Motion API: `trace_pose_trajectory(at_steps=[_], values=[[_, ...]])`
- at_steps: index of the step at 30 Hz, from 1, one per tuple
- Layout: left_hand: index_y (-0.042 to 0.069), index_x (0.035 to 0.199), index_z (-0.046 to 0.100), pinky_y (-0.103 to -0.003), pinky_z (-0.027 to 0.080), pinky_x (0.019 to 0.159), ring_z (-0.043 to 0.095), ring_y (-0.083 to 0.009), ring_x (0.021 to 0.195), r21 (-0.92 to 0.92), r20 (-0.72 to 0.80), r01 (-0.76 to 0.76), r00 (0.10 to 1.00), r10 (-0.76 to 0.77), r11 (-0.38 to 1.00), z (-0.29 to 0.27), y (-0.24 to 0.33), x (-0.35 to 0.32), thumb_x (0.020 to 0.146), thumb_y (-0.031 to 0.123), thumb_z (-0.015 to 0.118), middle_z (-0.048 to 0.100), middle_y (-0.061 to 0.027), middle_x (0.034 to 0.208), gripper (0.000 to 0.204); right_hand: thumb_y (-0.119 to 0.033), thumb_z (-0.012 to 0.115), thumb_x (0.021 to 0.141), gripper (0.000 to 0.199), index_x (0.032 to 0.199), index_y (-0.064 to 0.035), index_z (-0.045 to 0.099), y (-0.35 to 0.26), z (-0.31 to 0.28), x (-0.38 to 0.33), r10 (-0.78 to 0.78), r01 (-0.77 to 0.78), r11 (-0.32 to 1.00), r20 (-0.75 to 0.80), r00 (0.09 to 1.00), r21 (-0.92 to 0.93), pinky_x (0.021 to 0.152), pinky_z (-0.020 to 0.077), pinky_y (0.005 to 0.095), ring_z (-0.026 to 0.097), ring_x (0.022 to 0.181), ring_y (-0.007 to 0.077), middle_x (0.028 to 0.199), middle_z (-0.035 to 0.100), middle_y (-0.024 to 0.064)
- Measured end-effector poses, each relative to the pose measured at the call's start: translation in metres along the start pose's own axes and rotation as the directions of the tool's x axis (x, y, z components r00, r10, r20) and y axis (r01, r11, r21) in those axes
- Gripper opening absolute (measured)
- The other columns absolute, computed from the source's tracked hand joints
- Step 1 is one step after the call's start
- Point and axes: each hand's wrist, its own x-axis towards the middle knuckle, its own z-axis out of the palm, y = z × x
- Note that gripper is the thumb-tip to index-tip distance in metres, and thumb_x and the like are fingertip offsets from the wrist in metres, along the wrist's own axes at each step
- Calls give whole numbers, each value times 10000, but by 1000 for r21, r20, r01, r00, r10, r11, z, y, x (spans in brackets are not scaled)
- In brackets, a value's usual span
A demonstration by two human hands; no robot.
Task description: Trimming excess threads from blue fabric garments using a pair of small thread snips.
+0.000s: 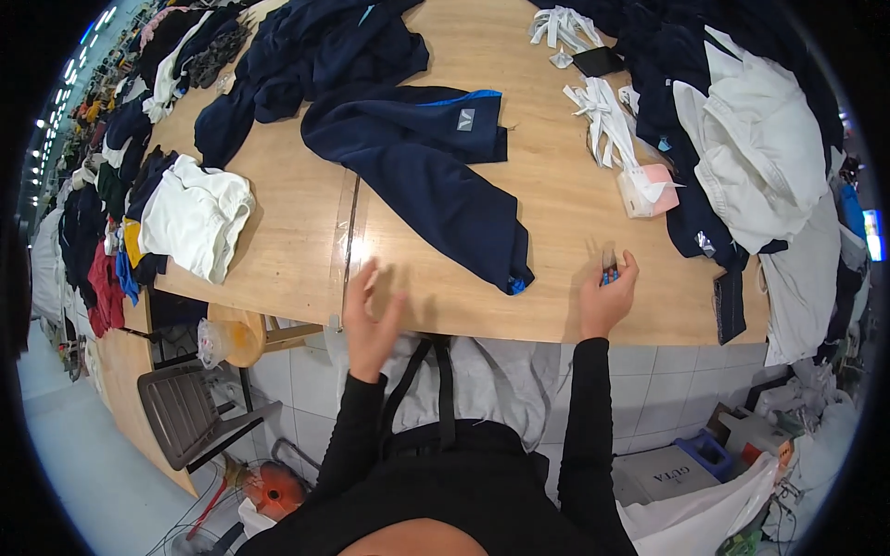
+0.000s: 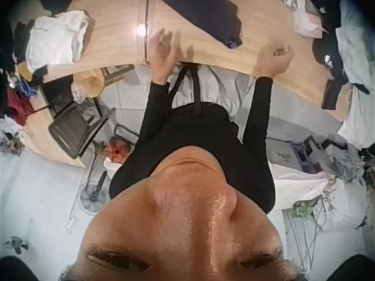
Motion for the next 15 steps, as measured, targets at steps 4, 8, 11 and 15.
trace_pose_trajectory(at_steps=[4,8,11,15], values=[[122,1501,622,-520,423,1210,504,-442,1461,61,254,-317,922,293,946,51,42,18,902,111,822,494,-225,1607,632,14,736,922,512,1416,-8,607,9,-1,2,-218,213,975,-96,971,-63,928,561,465,688,1105,392,1251,668,210],[120,1321,708,-532,431,1170,540,-424,1385,207,271,-399,901,339,893,100,30,50,869,93,801,562,-178,1530,462,5,743,916,460,1367,-3,649,5,-6,-1,-221,218,973,-30,975,-77,962,549,447,662,1144,384,1265,641,205],[116,1182,725,-527,468,1060,604,-363,1275,340,358,-445,876,324,829,93,11,61,828,36,765,678,-115,1333,365,2,751,912,422,1327,1,674,13,-9,-2,-200,195,978,-75,977,-70,954,551,446,666,1124,377,1232,653,193],[78,1093,707,-499,497,894,668,-368,1055,309,212,-445,894,395,841,8,-16,87,791,-24,737,728,-116,1050,321,-13,774,902,322,1221,-10,732,37,-10,7,-214,209,976,-90,973,-60,947,558,442,673,1102,355,1151,684,164]])
